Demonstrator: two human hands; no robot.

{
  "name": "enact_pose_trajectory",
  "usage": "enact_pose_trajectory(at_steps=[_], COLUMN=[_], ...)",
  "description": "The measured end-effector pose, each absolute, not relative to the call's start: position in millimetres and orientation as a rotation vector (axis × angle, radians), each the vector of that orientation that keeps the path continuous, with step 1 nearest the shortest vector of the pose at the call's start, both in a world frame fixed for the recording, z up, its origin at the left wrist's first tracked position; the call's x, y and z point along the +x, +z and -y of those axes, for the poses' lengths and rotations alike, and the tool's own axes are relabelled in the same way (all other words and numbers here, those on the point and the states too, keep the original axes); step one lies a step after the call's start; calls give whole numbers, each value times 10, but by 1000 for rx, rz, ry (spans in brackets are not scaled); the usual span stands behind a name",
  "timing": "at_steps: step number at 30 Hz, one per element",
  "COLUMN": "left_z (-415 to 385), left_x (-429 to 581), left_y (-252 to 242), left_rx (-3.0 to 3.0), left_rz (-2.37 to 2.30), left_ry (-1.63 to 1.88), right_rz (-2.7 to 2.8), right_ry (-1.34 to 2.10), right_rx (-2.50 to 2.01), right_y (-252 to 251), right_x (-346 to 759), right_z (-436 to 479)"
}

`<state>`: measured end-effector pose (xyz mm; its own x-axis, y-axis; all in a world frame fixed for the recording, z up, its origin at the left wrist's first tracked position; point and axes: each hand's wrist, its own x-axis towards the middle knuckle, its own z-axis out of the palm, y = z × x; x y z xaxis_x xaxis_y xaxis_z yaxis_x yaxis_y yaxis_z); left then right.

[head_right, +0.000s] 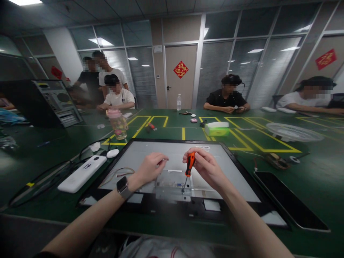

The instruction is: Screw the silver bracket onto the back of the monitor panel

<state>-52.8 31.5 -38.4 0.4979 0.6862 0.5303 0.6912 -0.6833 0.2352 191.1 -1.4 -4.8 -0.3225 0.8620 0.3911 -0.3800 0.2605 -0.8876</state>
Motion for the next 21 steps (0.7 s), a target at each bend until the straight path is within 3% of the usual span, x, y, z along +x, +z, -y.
enact_pose_trajectory(at_steps=[4,10,21], left_z=[-290,-316,-325], left_x=[-532,-502,-509], left_y=[-356,-406,-440], left_rx=[-2681,-2911,-2939], left_rz=[1233,1266,1335], left_ry=[-964,-437,-388], right_rz=[1356,1357,1337], right_ry=[1372,1260,1322], right_rx=[-477,-471,-490], right_y=[-57,-89,-66], right_x=[1905,1902,1870], right_z=[28,-9,48])
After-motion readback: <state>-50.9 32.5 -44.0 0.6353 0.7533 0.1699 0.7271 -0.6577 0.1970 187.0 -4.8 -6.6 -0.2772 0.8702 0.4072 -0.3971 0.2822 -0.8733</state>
